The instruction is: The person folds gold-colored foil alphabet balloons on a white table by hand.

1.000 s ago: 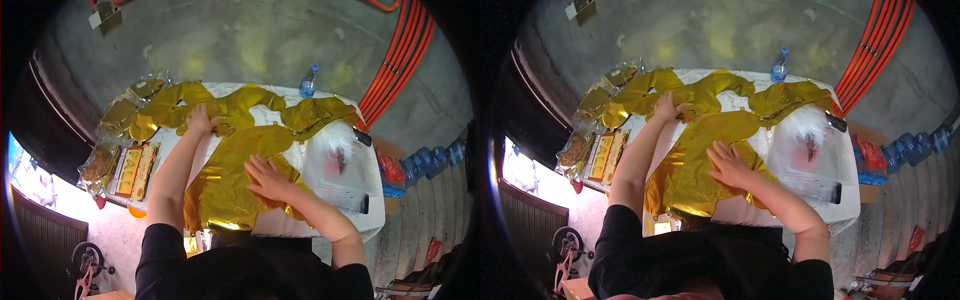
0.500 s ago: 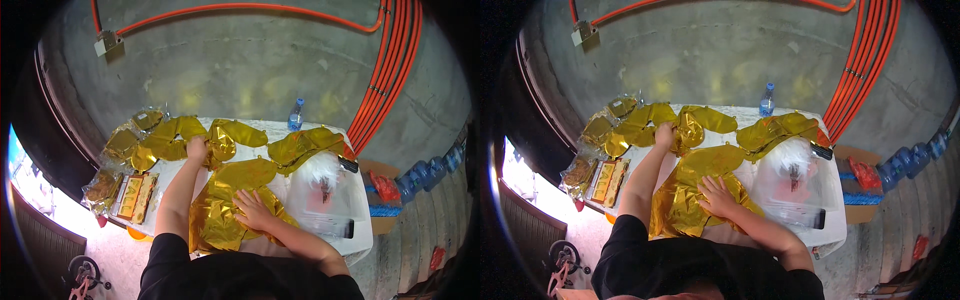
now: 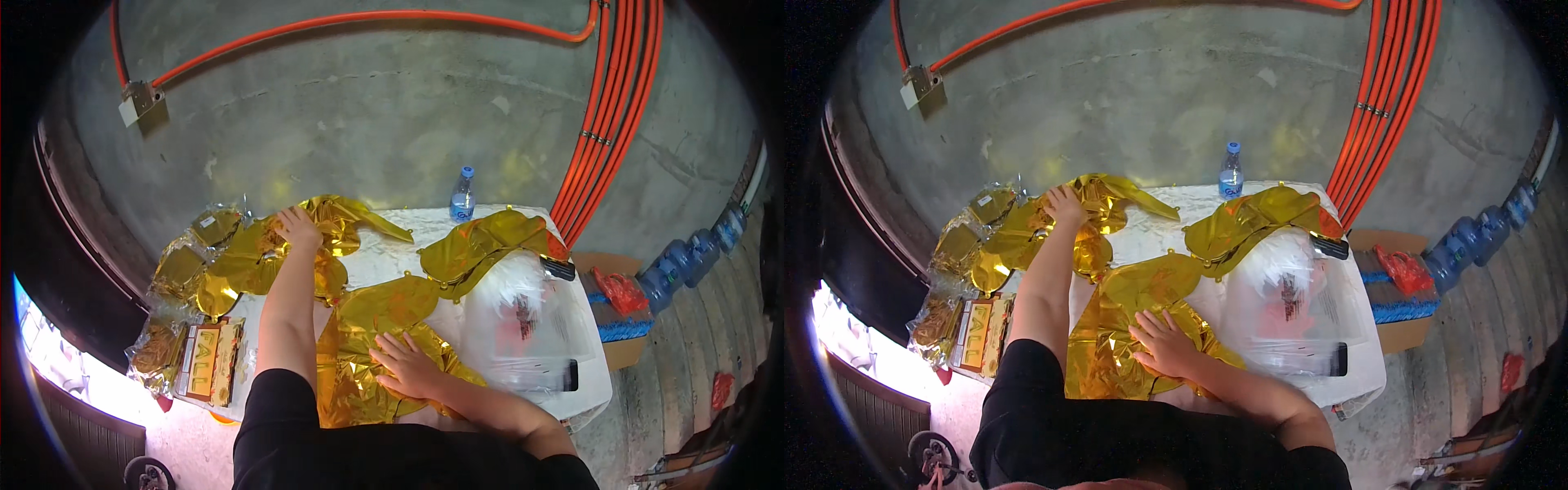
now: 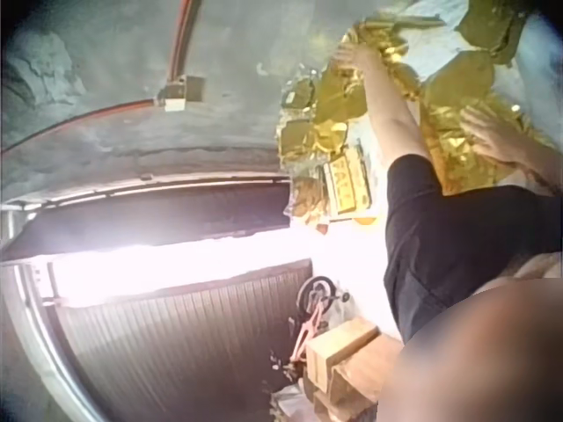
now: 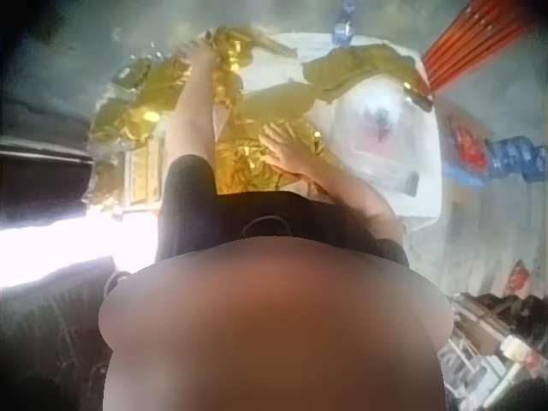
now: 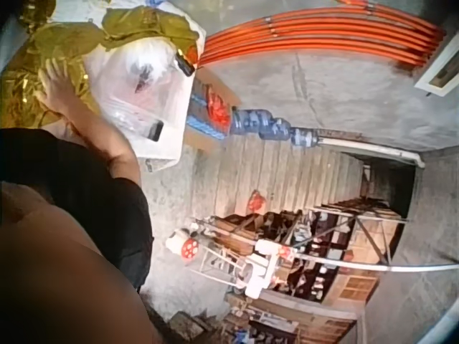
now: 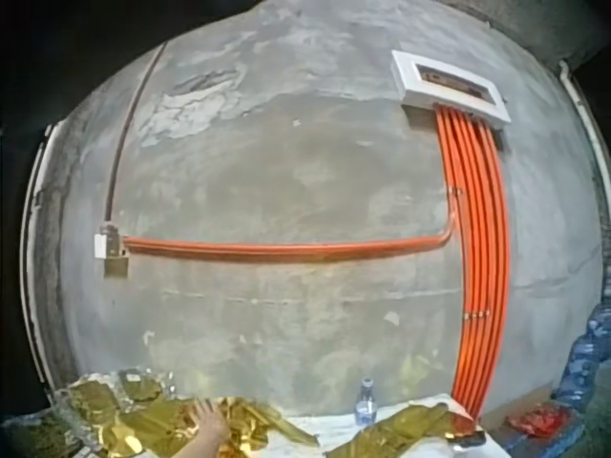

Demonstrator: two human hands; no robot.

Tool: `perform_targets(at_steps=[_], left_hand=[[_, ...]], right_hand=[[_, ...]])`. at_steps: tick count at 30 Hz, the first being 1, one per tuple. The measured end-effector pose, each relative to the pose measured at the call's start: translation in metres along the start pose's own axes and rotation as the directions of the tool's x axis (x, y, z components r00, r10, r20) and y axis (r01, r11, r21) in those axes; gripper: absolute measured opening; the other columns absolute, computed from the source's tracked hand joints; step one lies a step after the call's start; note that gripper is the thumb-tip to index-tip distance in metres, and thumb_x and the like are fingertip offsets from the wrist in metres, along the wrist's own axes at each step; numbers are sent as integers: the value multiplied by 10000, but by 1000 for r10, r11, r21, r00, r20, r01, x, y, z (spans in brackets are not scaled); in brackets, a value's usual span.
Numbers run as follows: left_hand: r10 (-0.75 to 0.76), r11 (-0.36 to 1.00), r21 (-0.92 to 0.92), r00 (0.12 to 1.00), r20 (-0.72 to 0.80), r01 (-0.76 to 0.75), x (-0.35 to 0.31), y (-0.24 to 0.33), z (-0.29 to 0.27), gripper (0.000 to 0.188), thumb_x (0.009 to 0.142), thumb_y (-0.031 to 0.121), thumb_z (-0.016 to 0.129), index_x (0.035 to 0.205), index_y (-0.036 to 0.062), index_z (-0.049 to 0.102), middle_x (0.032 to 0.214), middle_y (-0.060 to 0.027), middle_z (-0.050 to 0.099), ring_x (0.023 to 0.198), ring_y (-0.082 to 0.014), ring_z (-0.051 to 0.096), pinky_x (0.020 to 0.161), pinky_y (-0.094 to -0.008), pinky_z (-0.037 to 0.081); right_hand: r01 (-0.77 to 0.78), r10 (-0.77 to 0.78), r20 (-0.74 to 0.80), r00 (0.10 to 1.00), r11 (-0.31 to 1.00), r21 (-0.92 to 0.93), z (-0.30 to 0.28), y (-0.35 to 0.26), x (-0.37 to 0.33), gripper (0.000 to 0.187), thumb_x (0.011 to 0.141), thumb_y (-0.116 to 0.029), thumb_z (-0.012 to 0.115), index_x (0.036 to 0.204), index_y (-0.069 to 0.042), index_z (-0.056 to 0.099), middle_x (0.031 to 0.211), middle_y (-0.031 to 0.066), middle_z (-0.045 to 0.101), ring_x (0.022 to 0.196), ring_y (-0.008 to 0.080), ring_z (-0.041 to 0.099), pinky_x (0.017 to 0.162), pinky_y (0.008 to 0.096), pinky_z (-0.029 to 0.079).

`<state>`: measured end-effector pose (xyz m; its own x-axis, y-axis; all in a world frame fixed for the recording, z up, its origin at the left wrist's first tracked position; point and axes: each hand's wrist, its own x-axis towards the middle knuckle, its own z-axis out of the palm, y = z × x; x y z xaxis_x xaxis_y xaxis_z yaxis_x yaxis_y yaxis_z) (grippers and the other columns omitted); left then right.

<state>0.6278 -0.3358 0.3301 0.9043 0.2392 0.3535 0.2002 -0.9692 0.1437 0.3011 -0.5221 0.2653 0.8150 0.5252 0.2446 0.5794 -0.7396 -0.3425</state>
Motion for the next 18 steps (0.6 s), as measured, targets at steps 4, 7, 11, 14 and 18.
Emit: perform_targets(at_steps=[4, 7, 11, 14, 18], left_hand=[[346, 929, -139, 938, -8, -344, -20, 8, 3, 735, 769, 200, 631, 1411, 110, 286, 1486, -196, 190, 1404, -373, 119, 1079, -578, 187], [609, 773, -266, 792, 54, -576, -54, 7, -6, 671, 764, 238, 641, 1365, 100, 377, 1453, -183, 278, 1386, -363, 194, 1080, -554, 217], [821, 572, -437, 484, 305, -694, -132, -19, -38, 580, 806, 327, 648, 1302, 87, 465, 1406, -187, 373, 1341, -370, 299, 1080, -508, 251], [840, 539, -486, 480, 253, -687, -177, -55, -65, 558, 843, 360, 627, 1303, 83, 471, 1404, -204, 385, 1337, -374, 315, 1085, -486, 252], [807, 576, -545, 529, 262, -609, -217, -87, -67, 592, 867, 417, 584, 1353, 116, 427, 1464, -161, 318, 1373, -355, 249, 1096, -518, 222]], right_hand=[[5, -5, 6, 1000, 1000, 4, -2, 0, 2, 587, 906, -415, 497, 1364, -58, 414, 1463, 185, 306, 1386, 293, 238, 1119, 506, 150], [-15, 14, 34, 999, 1000, 17, -4, 3, 7, 585, 898, -394, 510, 1367, -59, 412, 1467, 184, 299, 1392, 292, 225, 1124, 502, 138], [-40, 36, 65, 997, 998, 52, -9, -1, 9, 586, 891, -382, 515, 1371, -65, 410, 1470, 178, 298, 1397, 288, 210, 1133, 495, 112], [-30, 28, 77, 997, 999, 31, -8, -7, 12, 584, 887, -379, 526, 1366, -64, 417, 1468, 177, 302, 1394, 290, 217, 1133, 494, 118], [-39, 35, 81, 996, 998, 50, -9, 1, 6, 591, 894, -378, 522, 1384, -74, 394, 1482, 168, 280, 1400, 287, 205, 1137, 483, 114]])
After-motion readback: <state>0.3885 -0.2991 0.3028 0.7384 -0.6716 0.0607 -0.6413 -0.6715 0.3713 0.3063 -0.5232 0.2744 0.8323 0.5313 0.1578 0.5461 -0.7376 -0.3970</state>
